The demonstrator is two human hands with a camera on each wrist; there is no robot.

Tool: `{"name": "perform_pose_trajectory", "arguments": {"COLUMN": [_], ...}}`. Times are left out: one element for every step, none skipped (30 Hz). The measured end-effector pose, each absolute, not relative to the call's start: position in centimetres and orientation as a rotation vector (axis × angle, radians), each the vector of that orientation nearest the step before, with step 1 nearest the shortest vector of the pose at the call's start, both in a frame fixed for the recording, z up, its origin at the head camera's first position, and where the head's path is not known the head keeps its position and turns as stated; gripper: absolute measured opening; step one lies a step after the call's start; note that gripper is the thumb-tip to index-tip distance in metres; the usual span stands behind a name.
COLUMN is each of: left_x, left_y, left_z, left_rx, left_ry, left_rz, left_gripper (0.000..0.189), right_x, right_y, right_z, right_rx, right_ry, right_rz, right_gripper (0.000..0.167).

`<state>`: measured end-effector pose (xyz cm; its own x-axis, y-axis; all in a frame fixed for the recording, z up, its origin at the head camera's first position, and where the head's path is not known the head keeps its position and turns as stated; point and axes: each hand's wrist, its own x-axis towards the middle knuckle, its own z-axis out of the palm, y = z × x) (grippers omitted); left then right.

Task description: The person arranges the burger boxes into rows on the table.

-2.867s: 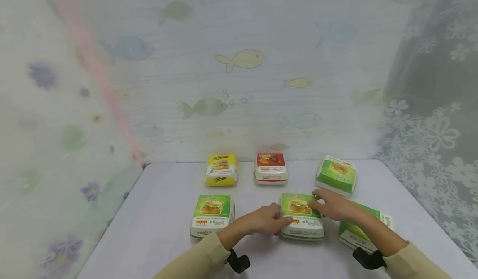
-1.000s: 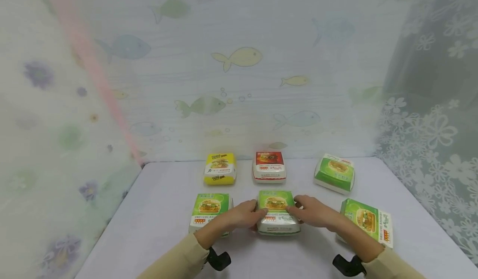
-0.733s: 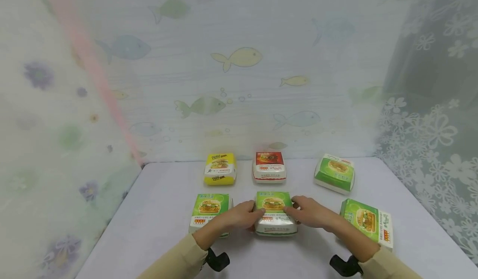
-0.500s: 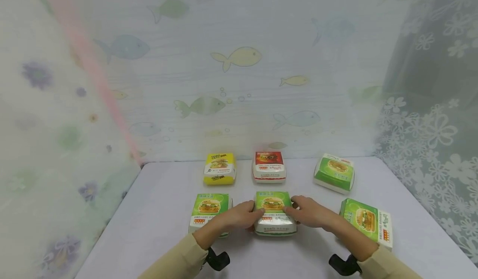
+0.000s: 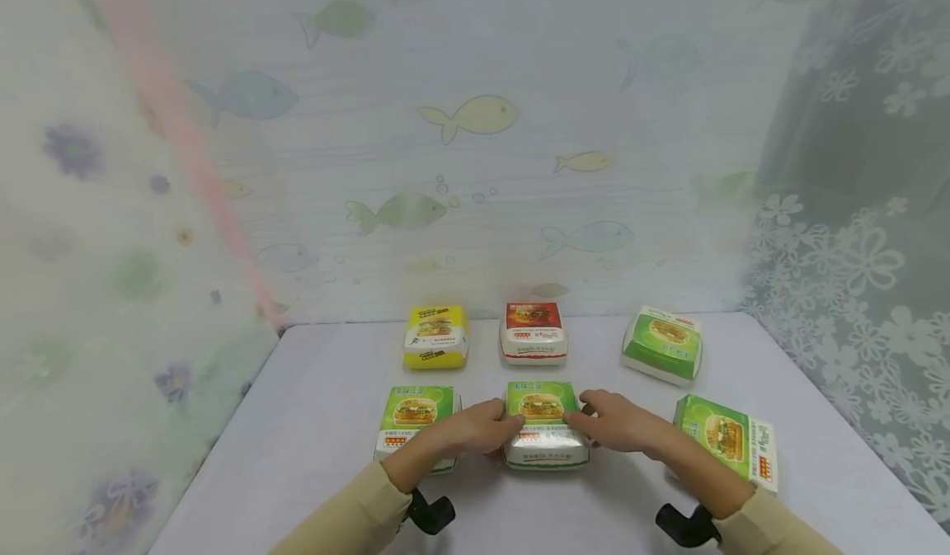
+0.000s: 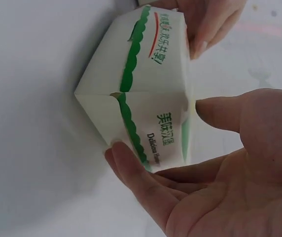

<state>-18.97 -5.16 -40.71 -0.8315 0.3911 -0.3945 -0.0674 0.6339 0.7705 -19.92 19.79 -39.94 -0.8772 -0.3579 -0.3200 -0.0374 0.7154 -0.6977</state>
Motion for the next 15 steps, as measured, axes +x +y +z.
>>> {"name": "perform_pose_trajectory", "arguments": {"left_x": [-19.0, -18.9, -18.9, -18.9, -18.8, -18.8, -18.8, -18.8, -18.7, -18.8, -18.8, -18.8, -18.8, -18.9, -18.9], "left_y": [-5.2, -5.3, -5.4, -5.5, -5.6, -5.6, -5.7, -5.7, -5.8, -5.8, -5.9, -6.0, -6.1, -6.2, -6.3], "left_z": [-40.6, -40.4, -40.2, -39.9, -39.7, -39.4, -39.1, -38.9, -38.6, -38.4, -38.2, -38.0, -37.8, -37.7, -37.6], "left_rx": [0.257, 0.268, 0.275, 0.287, 0.303, 0.317, 0.333, 0.351, 0.363, 0.382, 0.400, 0.417, 0.442, 0.470, 0.500], "left_ry": [2.323, 2.337, 2.360, 2.384, 2.414, 2.443, 2.469, 2.496, 2.519, 2.537, 2.552, 2.568, 2.584, 2.603, 2.619], "left_rz": [1.108, 1.087, 1.054, 1.018, 0.974, 0.931, 0.893, 0.855, 0.820, 0.793, 0.775, 0.760, 0.753, 0.747, 0.748], "left_gripper": [0.035, 0.038, 0.042, 0.046, 0.053, 0.060, 0.065, 0.071, 0.075, 0.077, 0.079, 0.079, 0.078, 0.077, 0.075], "right_x": [-19.9, -19.9, -19.8, -19.8, -19.7, -19.6, -19.5, -19.5, -19.4, -19.3, -19.2, -19.1, -19.0, -18.9, -18.7], "right_y": [19.9, 19.9, 20.0, 20.1, 20.3, 20.4, 20.6, 20.7, 20.9, 21.1, 21.4, 21.6, 21.9, 22.2, 22.5], "right_z": [-39.8, -39.7, -39.5, -39.4, -39.2, -39.0, -38.8, -38.6, -38.4, -38.2, -38.0, -37.8, -37.5, -37.3, -37.1], "right_rx": [-0.305, -0.309, -0.316, -0.322, -0.326, -0.332, -0.342, -0.347, -0.353, -0.362, -0.372, -0.386, -0.402, -0.421, -0.446], "right_ry": [2.488, 2.494, 2.500, 2.512, 2.528, 2.543, 2.558, 2.569, 2.580, 2.589, 2.594, 2.595, 2.597, 2.602, 2.612], "right_rz": [-0.992, -0.984, -0.973, -0.958, -0.942, -0.925, -0.907, -0.893, -0.885, -0.879, -0.878, -0.880, -0.884, -0.886, -0.886], "right_gripper": [0.054, 0.056, 0.058, 0.059, 0.061, 0.062, 0.063, 0.063, 0.062, 0.061, 0.060, 0.060, 0.059, 0.058, 0.056]}}
